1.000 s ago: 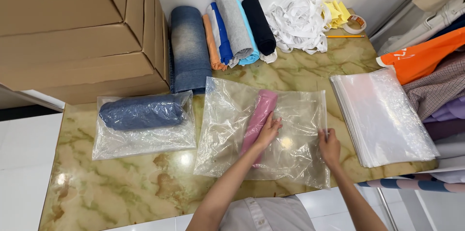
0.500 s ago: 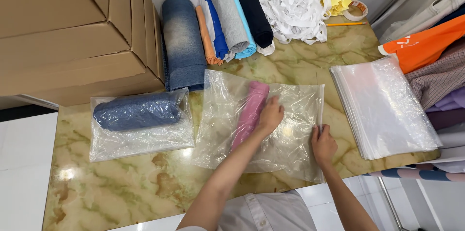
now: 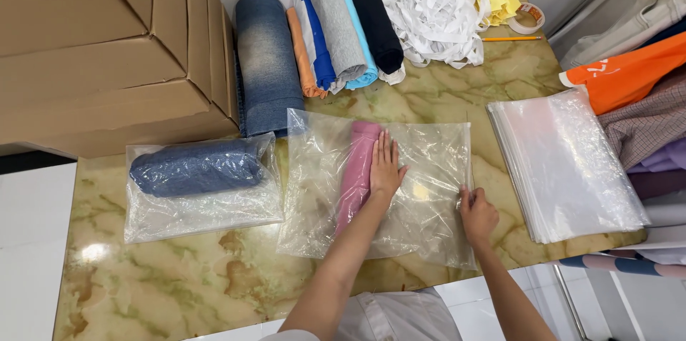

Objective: The person rolls pieces of fabric, places them individually into clear plastic zip-top bags, and seals the bags by hand.

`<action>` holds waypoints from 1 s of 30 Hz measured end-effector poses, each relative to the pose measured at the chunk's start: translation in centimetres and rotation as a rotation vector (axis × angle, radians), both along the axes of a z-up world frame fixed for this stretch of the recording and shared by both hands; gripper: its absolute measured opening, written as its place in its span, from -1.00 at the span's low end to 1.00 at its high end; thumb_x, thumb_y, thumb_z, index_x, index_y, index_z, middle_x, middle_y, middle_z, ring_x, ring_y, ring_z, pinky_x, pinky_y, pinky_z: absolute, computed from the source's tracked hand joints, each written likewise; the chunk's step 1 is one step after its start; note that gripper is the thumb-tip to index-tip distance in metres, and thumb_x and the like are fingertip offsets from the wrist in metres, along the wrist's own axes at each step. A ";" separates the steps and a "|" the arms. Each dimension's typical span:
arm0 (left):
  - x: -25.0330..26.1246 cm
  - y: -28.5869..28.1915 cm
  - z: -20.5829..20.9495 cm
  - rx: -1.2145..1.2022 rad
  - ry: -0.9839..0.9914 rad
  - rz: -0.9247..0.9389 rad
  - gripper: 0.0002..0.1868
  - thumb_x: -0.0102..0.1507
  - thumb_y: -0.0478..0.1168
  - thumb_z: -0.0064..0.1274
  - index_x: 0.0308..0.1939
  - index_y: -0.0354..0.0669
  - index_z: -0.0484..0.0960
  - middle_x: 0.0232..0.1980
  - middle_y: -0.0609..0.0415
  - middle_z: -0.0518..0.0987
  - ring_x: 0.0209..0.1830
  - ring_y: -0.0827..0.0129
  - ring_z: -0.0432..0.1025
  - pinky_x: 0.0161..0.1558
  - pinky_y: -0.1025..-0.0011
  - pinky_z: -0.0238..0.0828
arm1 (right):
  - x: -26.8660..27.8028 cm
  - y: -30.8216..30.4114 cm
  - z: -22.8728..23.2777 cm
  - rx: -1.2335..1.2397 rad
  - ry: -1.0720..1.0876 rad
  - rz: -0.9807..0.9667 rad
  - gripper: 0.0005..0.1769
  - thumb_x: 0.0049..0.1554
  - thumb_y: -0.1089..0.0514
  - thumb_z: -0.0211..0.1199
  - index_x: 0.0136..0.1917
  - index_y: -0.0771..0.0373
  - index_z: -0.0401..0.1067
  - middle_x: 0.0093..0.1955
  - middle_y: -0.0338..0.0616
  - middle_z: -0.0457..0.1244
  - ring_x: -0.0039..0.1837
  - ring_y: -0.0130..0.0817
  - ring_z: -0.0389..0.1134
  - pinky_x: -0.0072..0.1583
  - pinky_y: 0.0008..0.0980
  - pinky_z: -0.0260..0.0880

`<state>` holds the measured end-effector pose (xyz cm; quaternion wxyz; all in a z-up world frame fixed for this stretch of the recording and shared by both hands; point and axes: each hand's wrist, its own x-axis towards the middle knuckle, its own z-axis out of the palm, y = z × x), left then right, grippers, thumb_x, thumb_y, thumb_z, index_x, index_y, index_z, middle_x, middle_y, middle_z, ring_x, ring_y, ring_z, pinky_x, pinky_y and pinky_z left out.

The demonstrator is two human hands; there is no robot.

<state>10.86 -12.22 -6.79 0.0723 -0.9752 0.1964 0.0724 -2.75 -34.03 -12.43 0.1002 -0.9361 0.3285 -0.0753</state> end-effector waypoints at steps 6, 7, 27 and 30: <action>0.1 1.2 -3.5 -0.254 0.102 0.044 -0.09 0.38 0.41 -0.62 0.59 -0.14 -0.08 0.66 -0.29 -0.27 0.68 -0.10 -0.43 0.62 0.06 -0.64 | -0.2 -0.7 -1.2 -0.057 -0.034 0.022 -0.47 0.36 -0.41 -0.01 -0.11 0.04 0.27 -0.42 0.09 0.34 -0.19 0.21 0.47 -0.04 0.08 0.48; 0.3 2.0 -3.2 -0.251 0.103 0.045 -0.09 0.38 0.41 -0.62 0.59 -0.14 -0.08 0.66 -0.29 -0.27 0.68 -0.10 -0.43 0.62 0.06 -0.64 | -0.1 -0.6 -1.4 -0.054 -0.032 0.022 -0.47 0.36 -0.41 -0.01 -0.11 0.04 0.27 -0.42 0.09 0.34 -0.19 0.21 0.47 -0.04 0.08 0.48; 0.2 8.0 2.0 -0.003 0.026 0.121 -0.20 0.39 0.40 -0.72 0.60 0.16 0.00 0.68 -0.24 -0.31 0.66 -0.17 -0.49 0.55 -0.02 -0.70 | -0.2 -0.5 -1.4 -0.020 -0.028 0.011 -0.44 0.32 -0.46 -0.05 -0.12 0.04 0.23 -0.42 0.09 0.34 -0.19 0.19 0.47 -0.03 0.10 0.47; 1.0 8.5 2.0 -0.014 0.020 0.122 -0.18 0.38 0.42 -0.77 0.60 0.18 0.01 0.68 -0.24 -0.30 0.66 -0.18 -0.48 0.55 -0.04 -0.68 | -0.2 -0.6 -1.7 -0.033 -0.026 0.001 -0.44 0.32 -0.45 -0.04 -0.12 0.04 0.23 -0.43 0.08 0.33 -0.20 0.17 0.48 -0.03 0.08 0.48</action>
